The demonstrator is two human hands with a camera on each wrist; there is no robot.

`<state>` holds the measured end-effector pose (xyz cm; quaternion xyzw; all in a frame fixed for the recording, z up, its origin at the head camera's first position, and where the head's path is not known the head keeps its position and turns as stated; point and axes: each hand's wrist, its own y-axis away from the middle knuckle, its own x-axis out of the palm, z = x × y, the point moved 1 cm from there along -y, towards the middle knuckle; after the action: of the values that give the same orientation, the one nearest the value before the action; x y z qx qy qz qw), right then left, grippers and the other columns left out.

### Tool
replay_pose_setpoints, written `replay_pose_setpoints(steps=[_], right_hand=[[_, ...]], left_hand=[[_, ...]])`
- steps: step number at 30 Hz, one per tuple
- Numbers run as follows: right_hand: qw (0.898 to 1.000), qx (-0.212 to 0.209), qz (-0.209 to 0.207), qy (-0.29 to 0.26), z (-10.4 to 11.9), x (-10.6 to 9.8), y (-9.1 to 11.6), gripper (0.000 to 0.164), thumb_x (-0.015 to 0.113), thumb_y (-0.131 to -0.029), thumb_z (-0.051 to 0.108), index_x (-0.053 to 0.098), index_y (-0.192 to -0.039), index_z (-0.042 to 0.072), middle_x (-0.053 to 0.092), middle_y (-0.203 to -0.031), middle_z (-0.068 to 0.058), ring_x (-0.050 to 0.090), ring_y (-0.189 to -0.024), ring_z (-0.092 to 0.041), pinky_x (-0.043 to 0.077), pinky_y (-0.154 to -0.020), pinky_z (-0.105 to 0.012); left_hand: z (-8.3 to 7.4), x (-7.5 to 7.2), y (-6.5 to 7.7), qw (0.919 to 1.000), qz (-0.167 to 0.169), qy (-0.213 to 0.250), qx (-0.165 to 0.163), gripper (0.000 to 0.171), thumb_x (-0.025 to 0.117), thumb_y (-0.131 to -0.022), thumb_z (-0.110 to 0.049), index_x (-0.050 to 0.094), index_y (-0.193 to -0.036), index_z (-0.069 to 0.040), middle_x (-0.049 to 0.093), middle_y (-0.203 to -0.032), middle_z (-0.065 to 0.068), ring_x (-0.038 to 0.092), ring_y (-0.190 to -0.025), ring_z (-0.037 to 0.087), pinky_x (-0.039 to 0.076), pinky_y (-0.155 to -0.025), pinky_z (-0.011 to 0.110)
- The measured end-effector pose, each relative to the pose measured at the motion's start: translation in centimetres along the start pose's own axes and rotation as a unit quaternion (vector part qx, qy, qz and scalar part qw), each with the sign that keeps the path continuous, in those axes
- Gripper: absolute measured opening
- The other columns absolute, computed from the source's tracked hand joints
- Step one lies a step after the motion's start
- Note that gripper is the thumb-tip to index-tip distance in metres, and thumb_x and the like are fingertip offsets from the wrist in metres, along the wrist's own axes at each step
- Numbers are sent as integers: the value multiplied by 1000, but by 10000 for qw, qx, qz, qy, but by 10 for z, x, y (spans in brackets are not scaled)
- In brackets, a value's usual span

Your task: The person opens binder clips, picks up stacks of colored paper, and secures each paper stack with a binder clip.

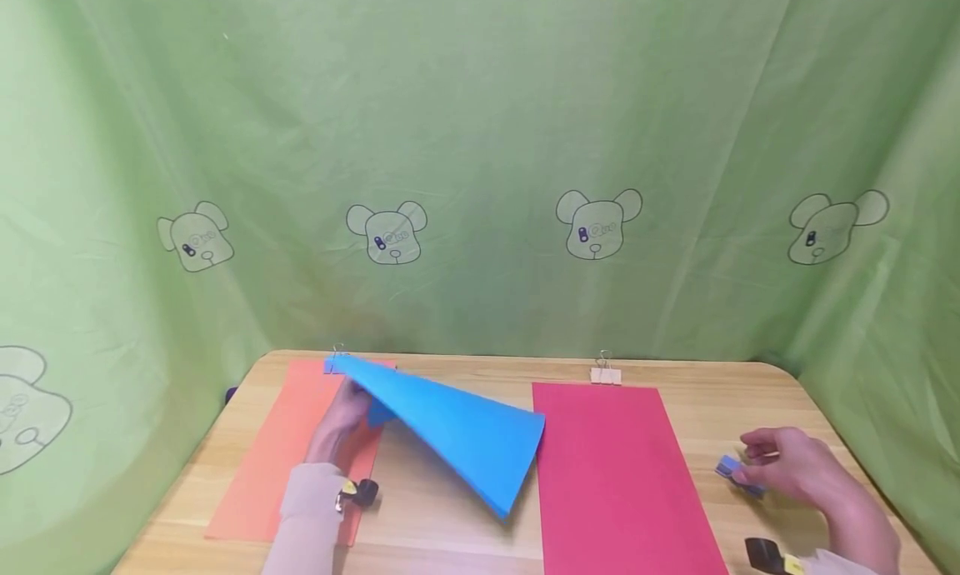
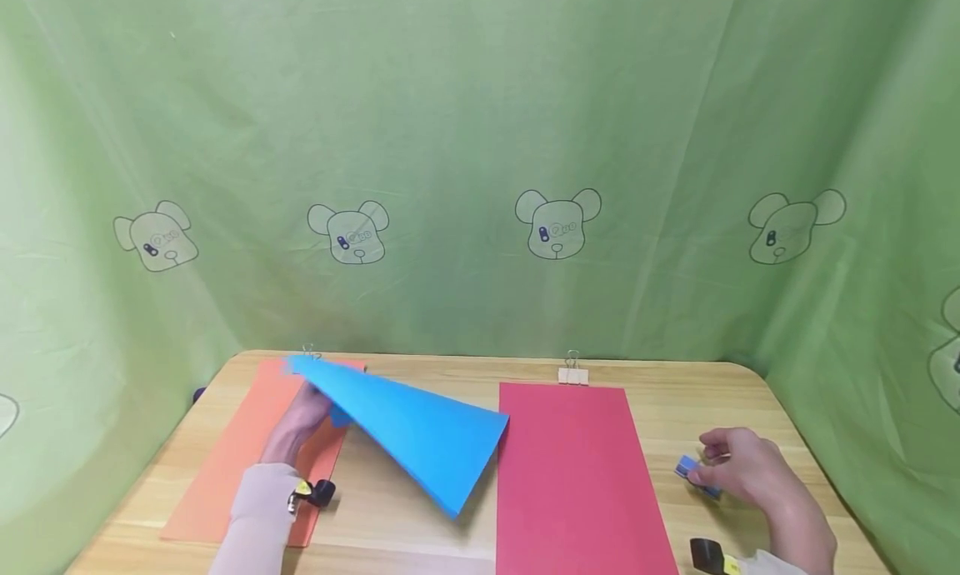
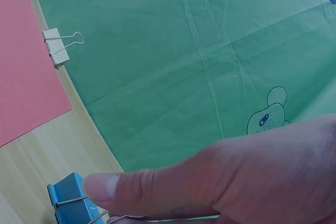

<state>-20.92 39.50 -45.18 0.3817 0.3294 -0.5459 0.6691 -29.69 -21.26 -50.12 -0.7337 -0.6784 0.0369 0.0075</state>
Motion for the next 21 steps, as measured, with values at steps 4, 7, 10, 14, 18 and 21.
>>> replay_pose_setpoints(steps=[4,7,10,14,18,21], right_hand=[[10000,-17,-32,6,1,0,0,65,87,-80,18,57,-123,-20,71,-107,-25,68,-97,-40,53,-82,-51],[10000,-20,-37,-8,1,0,-1,65,87,-80,18,57,-123,-21,71,-107,-25,68,-97,-40,53,-82,-49],[10000,-23,-54,-17,1,0,-1,66,87,-80,18,57,-123,-21,71,-107,-25,68,-97,-40,54,-82,-49],[9999,-28,-105,-1,1,0,-1,66,87,-80,19,57,-123,-20,71,-107,-25,68,-98,-41,54,-81,-47],[9999,5,-153,-75,0,-1,-2,68,88,-80,21,56,-124,-20,70,-108,-25,68,-100,-43,55,-80,-46],[9996,-6,-236,-175,1,-2,-2,70,87,-81,21,55,-126,-21,69,-110,-27,68,-101,-44,57,-78,-42]], left_hand=[[-5,0,-1,9973,-228,-698,-57,30,67,-96,-1,57,-123,-1,67,-119,14,59,-119,30,38,-112,54],[-8,0,-1,9962,-305,-794,-206,42,73,-95,-11,52,-131,-3,65,-123,14,59,-118,28,42,-108,47],[-10,0,0,9961,-408,-683,-392,44,75,-95,-16,51,-129,-3,63,-116,10,56,-111,21,41,-105,41],[-13,-2,5,9958,-452,-530,-586,49,76,-95,-21,47,-131,-6,59,-113,5,54,-107,19,40,-102,38],[-14,-5,9,9929,-527,-677,-822,49,78,-92,-31,45,-120,-6,50,-102,7,47,-97,21,39,-89,36],[-15,-8,12,9894,-646,-772,-1045,54,81,-89,-36,38,-105,-8,35,-95,9,35,-88,22,32,-78,36]])
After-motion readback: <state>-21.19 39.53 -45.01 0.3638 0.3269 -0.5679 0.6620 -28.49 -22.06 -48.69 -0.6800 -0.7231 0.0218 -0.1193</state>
